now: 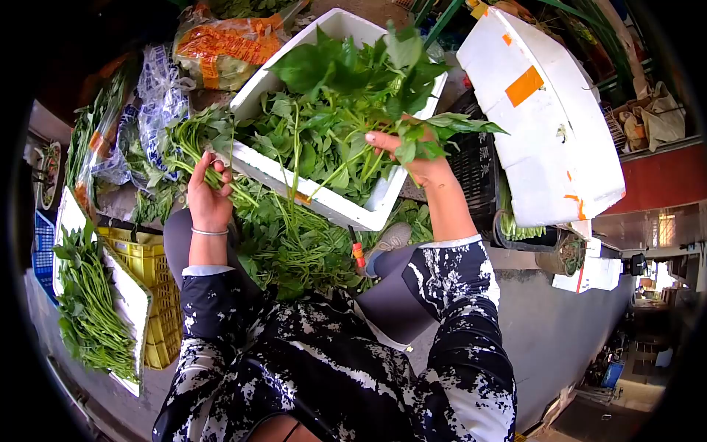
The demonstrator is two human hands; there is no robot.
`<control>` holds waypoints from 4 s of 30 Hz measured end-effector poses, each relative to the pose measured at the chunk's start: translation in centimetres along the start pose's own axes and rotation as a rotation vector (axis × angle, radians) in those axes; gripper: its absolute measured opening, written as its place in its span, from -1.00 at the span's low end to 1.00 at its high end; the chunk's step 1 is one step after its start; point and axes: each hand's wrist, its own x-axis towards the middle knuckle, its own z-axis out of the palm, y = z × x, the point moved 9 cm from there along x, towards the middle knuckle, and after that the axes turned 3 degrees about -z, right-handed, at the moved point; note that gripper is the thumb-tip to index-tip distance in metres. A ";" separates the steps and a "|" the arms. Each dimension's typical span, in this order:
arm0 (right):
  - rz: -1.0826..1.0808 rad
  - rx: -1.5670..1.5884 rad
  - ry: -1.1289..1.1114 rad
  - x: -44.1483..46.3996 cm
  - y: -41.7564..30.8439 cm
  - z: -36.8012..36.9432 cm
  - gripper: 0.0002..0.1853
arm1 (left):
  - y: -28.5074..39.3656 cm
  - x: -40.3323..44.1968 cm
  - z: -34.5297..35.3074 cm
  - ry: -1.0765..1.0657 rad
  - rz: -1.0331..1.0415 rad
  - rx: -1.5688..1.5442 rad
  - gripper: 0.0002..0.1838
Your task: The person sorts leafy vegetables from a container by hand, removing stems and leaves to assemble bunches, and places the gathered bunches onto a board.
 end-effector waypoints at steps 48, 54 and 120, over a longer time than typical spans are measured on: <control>-0.004 0.659 -0.052 5.4 3.7 -3.2 -0.67 | -0.1 0.1 -0.4 0.071 -0.032 -0.002 -0.89; 0.017 0.654 0.060 5.5 4.6 -3.9 -0.66 | 0.1 -0.2 -0.3 0.131 -0.020 0.009 -0.92; -0.284 0.037 0.226 -4.0 4.2 13.0 -0.78 | -3.1 -0.4 3.0 -0.114 0.009 0.331 -0.65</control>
